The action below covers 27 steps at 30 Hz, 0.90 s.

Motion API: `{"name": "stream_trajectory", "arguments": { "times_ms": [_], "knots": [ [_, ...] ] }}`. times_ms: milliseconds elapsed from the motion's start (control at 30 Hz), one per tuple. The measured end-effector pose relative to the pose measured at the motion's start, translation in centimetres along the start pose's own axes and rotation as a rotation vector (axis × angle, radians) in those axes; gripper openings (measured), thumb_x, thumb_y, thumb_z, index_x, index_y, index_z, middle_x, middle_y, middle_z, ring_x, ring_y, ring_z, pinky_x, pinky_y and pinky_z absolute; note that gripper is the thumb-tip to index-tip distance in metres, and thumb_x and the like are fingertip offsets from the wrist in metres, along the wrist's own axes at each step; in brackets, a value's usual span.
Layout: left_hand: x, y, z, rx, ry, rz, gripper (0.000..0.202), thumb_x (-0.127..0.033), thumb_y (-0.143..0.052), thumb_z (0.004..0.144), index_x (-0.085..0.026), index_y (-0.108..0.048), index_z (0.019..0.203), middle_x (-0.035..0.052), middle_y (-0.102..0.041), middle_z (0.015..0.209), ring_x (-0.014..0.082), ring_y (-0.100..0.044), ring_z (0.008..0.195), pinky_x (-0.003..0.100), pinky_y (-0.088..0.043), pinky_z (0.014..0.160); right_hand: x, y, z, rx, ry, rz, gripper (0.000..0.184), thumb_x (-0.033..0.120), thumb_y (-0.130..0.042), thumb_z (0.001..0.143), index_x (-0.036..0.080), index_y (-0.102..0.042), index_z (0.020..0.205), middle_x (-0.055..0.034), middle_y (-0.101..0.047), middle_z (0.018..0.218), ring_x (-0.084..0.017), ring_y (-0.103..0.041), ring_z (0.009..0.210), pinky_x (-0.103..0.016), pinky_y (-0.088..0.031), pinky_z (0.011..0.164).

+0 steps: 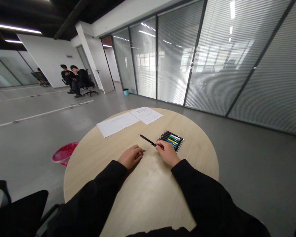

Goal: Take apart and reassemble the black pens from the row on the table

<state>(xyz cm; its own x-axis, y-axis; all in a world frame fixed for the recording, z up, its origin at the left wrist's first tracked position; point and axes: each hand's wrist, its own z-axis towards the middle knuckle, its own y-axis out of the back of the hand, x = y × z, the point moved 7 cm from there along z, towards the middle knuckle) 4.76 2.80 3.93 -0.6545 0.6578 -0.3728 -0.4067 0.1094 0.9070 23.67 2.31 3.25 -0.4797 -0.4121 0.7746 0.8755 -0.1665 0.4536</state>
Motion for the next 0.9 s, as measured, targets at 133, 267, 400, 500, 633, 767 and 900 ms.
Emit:
{"name": "stream_trajectory", "arguments": {
  "times_ms": [133, 267, 400, 500, 633, 767, 900],
  "knots": [
    [-0.2, -0.3, 0.1, 0.011, -0.045, 0.023, 0.016, -0.024, -0.051, 0.088, -0.021, -0.065, 0.082, 0.0055, -0.059, 0.086, 0.0164, -0.057, 0.072, 0.027, -0.044, 0.067, 0.1, 0.0, 0.0, 0.008, -0.004, 0.001, 0.017, 0.018, -0.055, 0.084, 0.017, -0.07, 0.092, -0.0044, -0.072, 0.086, -0.017, -0.063, 0.076, -0.029, -0.048, 0.074],
    [-0.6, -0.7, 0.1, 0.024, -0.065, 0.102, 0.021, -0.021, -0.046, 0.089, -0.02, -0.062, 0.075, 0.0052, -0.058, 0.081, 0.0168, -0.056, 0.071, 0.027, -0.041, 0.064, 0.2, 0.0, 0.0, 0.012, 0.008, 0.005, 0.017, 0.018, -0.055, 0.085, 0.017, -0.07, 0.093, -0.005, -0.072, 0.087, -0.017, -0.064, 0.077, -0.029, -0.048, 0.074],
    [-0.8, -0.3, 0.1, -0.009, -0.072, 0.078, 0.019, -0.021, -0.046, 0.089, -0.02, -0.06, 0.076, 0.0048, -0.057, 0.08, 0.017, -0.054, 0.07, 0.028, -0.041, 0.064, 0.1, 0.0, 0.0, 0.01, 0.005, 0.002, 0.018, 0.018, -0.055, 0.084, 0.017, -0.071, 0.093, -0.0052, -0.072, 0.087, -0.017, -0.063, 0.075, -0.029, -0.048, 0.074],
    [0.0, 0.9, 0.0, -0.114, -0.029, -0.024, 0.015, -0.023, -0.047, 0.088, -0.019, -0.059, 0.08, 0.0044, -0.058, 0.081, 0.0167, -0.053, 0.07, 0.028, -0.041, 0.065, 0.1, 0.0, 0.0, 0.007, 0.001, -0.002, 0.018, 0.018, -0.055, 0.084, 0.017, -0.071, 0.092, -0.0047, -0.072, 0.085, -0.016, -0.062, 0.073, -0.028, -0.047, 0.073],
    [2.1, 2.5, -0.4, -0.272, 0.126, -0.114, 0.016, -0.028, -0.047, 0.089, -0.019, -0.058, 0.081, 0.0017, -0.059, 0.072, 0.0163, -0.051, 0.064, 0.029, -0.04, 0.063, 0.2, 0.0, 0.0, 0.01, 0.0, -0.009, 0.017, 0.017, -0.055, 0.084, 0.017, -0.07, 0.092, -0.0039, -0.071, 0.084, -0.016, -0.062, 0.075, -0.028, -0.047, 0.073],
    [3.5, 3.6, -0.7, -0.399, 0.249, -0.168, 0.013, -0.031, -0.052, 0.085, -0.02, -0.057, 0.081, -0.0007, -0.058, 0.067, 0.0153, -0.05, 0.061, 0.028, -0.039, 0.061, 0.1, 0.0, 0.0, 0.023, 0.008, -0.024, 0.018, 0.014, -0.054, 0.084, 0.018, -0.07, 0.092, -0.0042, -0.072, 0.089, -0.017, -0.063, 0.079, -0.029, -0.047, 0.076],
    [4.1, 4.0, -0.9, -0.476, 0.297, -0.263, 0.016, -0.033, -0.055, 0.081, -0.019, -0.06, 0.088, 0.0004, -0.062, 0.072, 0.0152, -0.053, 0.063, 0.028, -0.042, 0.062, -0.1, -0.1, 0.1, 0.033, 0.03, -0.065, 0.019, 0.013, -0.053, 0.085, 0.019, -0.07, 0.092, -0.0052, -0.072, 0.092, -0.019, -0.063, 0.086, -0.031, -0.047, 0.081]
  ]
}}
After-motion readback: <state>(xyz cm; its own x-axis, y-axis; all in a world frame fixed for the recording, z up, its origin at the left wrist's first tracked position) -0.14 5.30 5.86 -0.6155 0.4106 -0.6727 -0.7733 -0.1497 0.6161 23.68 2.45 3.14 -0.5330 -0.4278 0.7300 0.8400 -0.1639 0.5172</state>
